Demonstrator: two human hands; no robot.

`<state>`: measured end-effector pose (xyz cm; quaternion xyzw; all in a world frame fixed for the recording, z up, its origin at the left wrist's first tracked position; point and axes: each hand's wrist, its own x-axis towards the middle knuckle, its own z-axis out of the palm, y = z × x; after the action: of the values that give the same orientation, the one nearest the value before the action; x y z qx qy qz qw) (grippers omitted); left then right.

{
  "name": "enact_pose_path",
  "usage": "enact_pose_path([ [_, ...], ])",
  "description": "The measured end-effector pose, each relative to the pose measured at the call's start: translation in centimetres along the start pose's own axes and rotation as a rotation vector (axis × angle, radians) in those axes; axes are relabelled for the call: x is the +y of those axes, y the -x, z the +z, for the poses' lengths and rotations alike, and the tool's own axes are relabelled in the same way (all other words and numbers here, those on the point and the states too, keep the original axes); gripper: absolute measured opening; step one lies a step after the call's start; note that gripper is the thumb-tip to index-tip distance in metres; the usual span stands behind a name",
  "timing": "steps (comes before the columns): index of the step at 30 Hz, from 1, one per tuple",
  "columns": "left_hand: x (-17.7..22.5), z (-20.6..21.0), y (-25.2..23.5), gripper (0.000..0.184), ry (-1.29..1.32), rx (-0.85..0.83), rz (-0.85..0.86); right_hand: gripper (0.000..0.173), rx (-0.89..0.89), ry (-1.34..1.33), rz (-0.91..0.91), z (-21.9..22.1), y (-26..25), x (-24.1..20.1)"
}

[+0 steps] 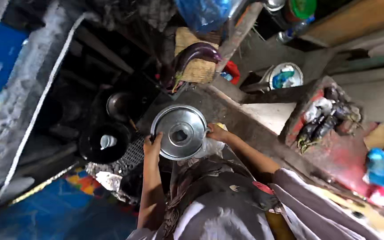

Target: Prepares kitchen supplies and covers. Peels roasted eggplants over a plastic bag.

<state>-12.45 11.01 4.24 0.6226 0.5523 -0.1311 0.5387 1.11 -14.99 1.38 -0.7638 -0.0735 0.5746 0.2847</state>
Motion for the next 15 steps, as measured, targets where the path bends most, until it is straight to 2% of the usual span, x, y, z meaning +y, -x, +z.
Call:
enact_pose_path([
  [4,2.3,1.7,-0.8,0.062,-0.103,-0.051,0.041,0.047,0.016,-0.040,0.072,-1.1,1.3,0.2],
  [8,2.8,5.0,-0.5,0.061,-0.163,-0.101,0.028,0.049,0.045,-0.084,0.121,-2.4,2.3,3.6],
  [15,3.9,10.4,3.0,0.053,-0.123,-0.103,0.075,0.055,0.118,-0.162,0.037,-6.7,6.3,8.4],
])
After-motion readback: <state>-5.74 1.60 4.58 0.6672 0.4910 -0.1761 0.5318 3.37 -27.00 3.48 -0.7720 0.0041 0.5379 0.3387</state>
